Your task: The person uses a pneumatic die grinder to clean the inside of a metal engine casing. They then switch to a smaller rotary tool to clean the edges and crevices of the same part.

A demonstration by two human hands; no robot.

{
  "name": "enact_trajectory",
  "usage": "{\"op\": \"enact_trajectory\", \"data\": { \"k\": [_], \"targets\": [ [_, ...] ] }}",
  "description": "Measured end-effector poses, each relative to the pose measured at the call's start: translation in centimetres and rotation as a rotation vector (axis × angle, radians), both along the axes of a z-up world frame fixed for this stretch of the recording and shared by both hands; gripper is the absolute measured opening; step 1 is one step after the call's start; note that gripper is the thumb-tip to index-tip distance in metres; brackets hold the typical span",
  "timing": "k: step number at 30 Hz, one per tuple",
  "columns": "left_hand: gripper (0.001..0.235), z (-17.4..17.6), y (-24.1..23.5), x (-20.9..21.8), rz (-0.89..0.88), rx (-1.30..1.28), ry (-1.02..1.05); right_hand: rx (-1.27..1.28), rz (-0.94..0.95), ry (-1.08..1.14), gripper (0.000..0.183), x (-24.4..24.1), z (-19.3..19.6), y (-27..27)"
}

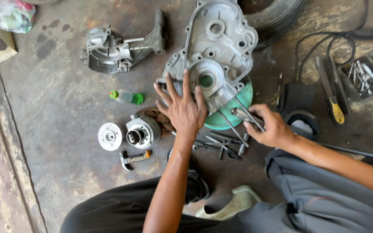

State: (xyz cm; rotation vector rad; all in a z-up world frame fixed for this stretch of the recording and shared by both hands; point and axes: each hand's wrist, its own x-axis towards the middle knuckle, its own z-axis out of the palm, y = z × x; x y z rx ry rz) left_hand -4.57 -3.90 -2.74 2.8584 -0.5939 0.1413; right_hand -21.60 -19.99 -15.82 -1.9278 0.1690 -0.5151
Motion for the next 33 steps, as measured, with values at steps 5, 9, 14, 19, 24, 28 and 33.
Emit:
{"op": "enact_trajectory", "data": {
  "k": [5,9,14,19,24,28,33],
  "targets": [
    [0.072,-0.8,1.1,2.2,-0.125,0.038,0.076,0.081,0.041,-0.067,0.041,1.4,2.7,0.0],
    [0.076,-0.2,1.0,1.6,-0.155,0.070,0.145,0.093,0.056,-0.070,0.040,1.3,1.9,0.7],
    [0.080,0.1,0.3,1.8,-0.118,0.062,0.137,0.111,0.068,0.003,0.036,1.0,2.8,0.3],
    [0.080,-0.3,0.1,2.8,-0.114,0.026,0.156,0.069,0.152,0.002,0.030,2.0,4.1,-0.3],
    [0.083,-0.4,-0.3,2.8,-0.085,0.054,0.102,0.012,0.129,0.058,0.033,1.7,3.9,-0.3],
    [0.090,-0.4,-0.4,3.0,-0.077,0.105,0.094,0.050,0.152,0.054,0.035,2.1,4.4,-0.5],
    [0.091,0.5,-0.6,2.6,-0.081,0.118,0.169,0.057,0.132,0.063,0.042,1.7,3.9,0.0]
  ]
}}
